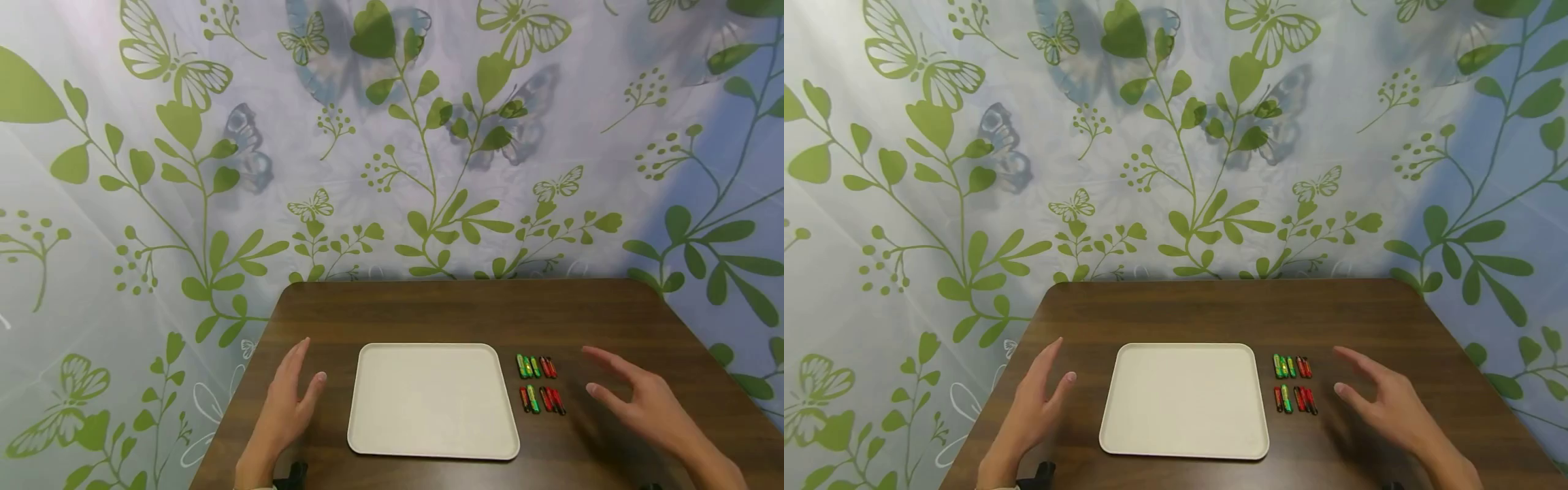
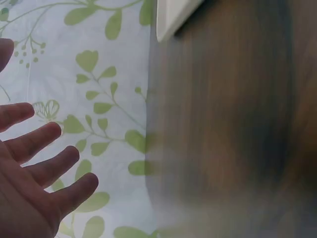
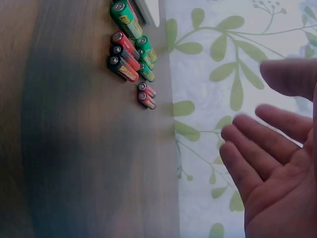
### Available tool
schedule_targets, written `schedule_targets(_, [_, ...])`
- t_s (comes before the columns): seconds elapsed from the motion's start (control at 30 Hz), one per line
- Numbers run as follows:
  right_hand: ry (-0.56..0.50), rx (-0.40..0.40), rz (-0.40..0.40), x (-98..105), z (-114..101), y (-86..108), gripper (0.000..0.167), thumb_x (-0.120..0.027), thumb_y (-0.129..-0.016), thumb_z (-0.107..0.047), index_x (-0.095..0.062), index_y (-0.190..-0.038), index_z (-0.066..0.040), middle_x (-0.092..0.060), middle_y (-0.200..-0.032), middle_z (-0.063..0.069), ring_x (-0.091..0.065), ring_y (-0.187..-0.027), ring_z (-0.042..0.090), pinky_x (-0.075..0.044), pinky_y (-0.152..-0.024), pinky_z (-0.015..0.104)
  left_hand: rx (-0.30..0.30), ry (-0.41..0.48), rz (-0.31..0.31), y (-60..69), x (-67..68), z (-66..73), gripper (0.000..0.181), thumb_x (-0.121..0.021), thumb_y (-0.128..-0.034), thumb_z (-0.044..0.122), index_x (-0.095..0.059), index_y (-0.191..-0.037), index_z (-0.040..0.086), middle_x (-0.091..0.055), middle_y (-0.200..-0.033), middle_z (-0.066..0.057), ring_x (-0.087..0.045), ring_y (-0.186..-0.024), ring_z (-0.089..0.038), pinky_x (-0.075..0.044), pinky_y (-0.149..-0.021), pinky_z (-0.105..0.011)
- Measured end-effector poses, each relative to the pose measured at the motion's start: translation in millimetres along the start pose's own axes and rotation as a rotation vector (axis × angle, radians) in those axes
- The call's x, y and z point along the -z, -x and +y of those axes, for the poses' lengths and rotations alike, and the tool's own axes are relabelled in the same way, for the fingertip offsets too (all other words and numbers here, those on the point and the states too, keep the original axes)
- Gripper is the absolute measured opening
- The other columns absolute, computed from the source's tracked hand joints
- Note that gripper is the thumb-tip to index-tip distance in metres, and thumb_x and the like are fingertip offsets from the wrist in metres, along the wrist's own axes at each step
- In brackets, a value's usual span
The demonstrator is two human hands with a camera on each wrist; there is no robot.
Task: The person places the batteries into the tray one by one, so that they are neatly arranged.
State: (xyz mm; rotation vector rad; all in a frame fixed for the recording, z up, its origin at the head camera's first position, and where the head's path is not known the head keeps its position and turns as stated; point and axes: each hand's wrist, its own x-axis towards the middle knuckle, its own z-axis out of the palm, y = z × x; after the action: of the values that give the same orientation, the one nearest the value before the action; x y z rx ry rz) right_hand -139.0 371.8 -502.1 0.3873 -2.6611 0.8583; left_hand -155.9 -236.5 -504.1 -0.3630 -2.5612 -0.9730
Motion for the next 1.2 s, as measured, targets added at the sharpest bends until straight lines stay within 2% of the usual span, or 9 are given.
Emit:
schedule_targets(0.23, [-0.032,0.063,-0.070,-17,4,4.4,0.060,-0.097,-0.082,-0.018,-0.074,-0.138,-0.016,-0.080,-0.131,0.005,-0.067,-0.115,-0.011,-0.046,-0.089,0.000,0.055,0.125,-0.049,17.4,-28.3,10.0,0.066,-0.070,-0.1064,0.021,-0.045,-0.166,0.008,-0.043,-0.171,-0.023,-0.044,-0.155,-0.053,-0.041,-0.116,-0.076])
schedule_targets(0.37, [-0.077,0.090,-0.111,-28,10,7.0,0.062,-0.098,-0.079,-0.016,-0.075,-0.137,-0.012,-0.080,-0.129,0.004,-0.072,-0.113,-0.005,-0.048,-0.090,0.002,0.097,0.169,-0.087,25.2,-44.4,14.8,0.064,-0.072,-0.1046,0.017,-0.049,-0.164,0.012,-0.045,-0.171,-0.019,-0.045,-0.156,-0.050,-0.041,-0.118,-0.074])
schedule_targets(0.47, [-0.099,0.078,-0.158,-34,12,7.4,0.065,-0.099,-0.080,-0.020,-0.073,-0.139,-0.012,-0.080,-0.131,0.006,-0.072,-0.114,-0.003,-0.052,-0.090,0.005,0.124,0.188,-0.134,29.5,-51.4,17.2,0.064,-0.072,-0.1041,0.015,-0.049,-0.164,0.012,-0.044,-0.172,-0.020,-0.042,-0.157,-0.050,-0.038,-0.119,-0.076])
schedule_targets(0.63, [-0.068,0.051,-0.200,-41,12,7.3,0.067,-0.099,-0.079,-0.025,-0.073,-0.140,-0.014,-0.079,-0.135,0.007,-0.072,-0.116,-0.001,-0.059,-0.089,0.016,0.161,0.218,-0.251,33.9,-56.8,16.5,0.064,-0.068,-0.1055,0.018,-0.046,-0.165,0.008,-0.037,-0.174,-0.026,-0.023,-0.162,-0.061,-0.022,-0.121,-0.085])
schedule_targets(0.83, [-0.021,0.054,-0.192,-47,13,7.8,0.068,-0.100,-0.076,-0.021,-0.075,-0.139,-0.019,-0.078,-0.136,0.005,-0.072,-0.117,0.000,-0.059,-0.089,0.018,0.180,0.227,-0.374,39.9,-63.6,13.5,0.069,-0.066,-0.1021,0.011,-0.042,-0.166,0.003,-0.029,-0.176,-0.031,-0.007,-0.164,-0.063,0.001,-0.125,-0.082])
schedule_targets(0.97, [-0.002,0.049,-0.187,-50,15,7.2,0.068,-0.100,-0.075,-0.018,-0.075,-0.138,-0.021,-0.079,-0.135,0.004,-0.072,-0.116,0.000,-0.061,-0.087,0.021,0.196,0.240,-0.408,41.3,-64.4,13.4,0.072,-0.066,-0.0982,0.003,-0.042,-0.167,0.004,-0.027,-0.176,-0.032,-0.002,-0.165,-0.061,0.008,-0.126,-0.079])
schedule_targets(1.2, [0.020,0.062,-0.165,-54,14,6.9,0.065,-0.100,-0.074,-0.017,-0.077,-0.134,-0.024,-0.080,-0.132,0.002,-0.075,-0.110,0.005,-0.064,-0.086,0.027,0.188,0.247,-0.423,41.9,-62.6,12.6,0.079,-0.065,-0.0944,-0.003,-0.039,-0.169,0.003,-0.026,-0.176,-0.033,0.000,-0.166,-0.059,0.010,-0.127,-0.076])
